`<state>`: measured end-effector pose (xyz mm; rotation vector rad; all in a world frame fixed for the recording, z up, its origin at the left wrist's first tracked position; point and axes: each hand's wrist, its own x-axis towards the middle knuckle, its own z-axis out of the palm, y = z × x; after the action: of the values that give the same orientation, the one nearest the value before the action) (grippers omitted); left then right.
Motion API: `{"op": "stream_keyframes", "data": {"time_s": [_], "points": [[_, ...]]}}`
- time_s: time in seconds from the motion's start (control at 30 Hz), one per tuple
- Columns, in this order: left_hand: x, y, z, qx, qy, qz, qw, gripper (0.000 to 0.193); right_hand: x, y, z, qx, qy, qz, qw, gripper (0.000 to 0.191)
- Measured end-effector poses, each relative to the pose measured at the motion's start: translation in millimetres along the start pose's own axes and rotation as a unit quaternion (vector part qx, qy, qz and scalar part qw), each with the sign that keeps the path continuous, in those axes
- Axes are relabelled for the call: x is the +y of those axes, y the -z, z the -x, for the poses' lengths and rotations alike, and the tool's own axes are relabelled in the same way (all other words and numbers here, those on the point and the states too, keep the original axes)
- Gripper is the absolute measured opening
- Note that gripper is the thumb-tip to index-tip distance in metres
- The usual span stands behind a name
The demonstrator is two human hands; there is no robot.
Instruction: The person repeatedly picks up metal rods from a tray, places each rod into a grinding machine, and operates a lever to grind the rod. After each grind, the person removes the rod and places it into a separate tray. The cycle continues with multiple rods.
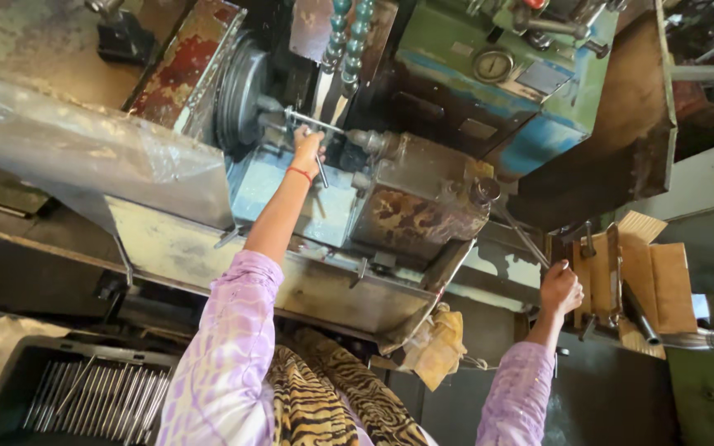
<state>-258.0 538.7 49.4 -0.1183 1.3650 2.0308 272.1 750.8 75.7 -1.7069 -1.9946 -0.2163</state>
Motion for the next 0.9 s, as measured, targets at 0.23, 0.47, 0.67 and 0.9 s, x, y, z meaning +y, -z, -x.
{"op": "stream_keyframes", "data": {"time_s": [0.23,0.47,0.67,0.9], "points": [[10,12,-14,-0.074,0.025,0.117,0.990,0.050,9,-14,16,-0.033,-0.040,0.021,0.998,0.057],[3,6,-24,-0.070,0.026,0.075,0.994,0.030,13,-22,-4,-0.033,-0.027,0.005,0.999,0.054],[-2,-20,-34,-0.127,-0.078,0.166,0.975,0.037,13,-30,-8,0.084,0.004,0.020,0.996,0.055],[-10,-16,-38,-0.033,0.000,0.192,0.981,0.052,16,-35,-7,0.102,0.018,0.037,0.994,0.055]]}}
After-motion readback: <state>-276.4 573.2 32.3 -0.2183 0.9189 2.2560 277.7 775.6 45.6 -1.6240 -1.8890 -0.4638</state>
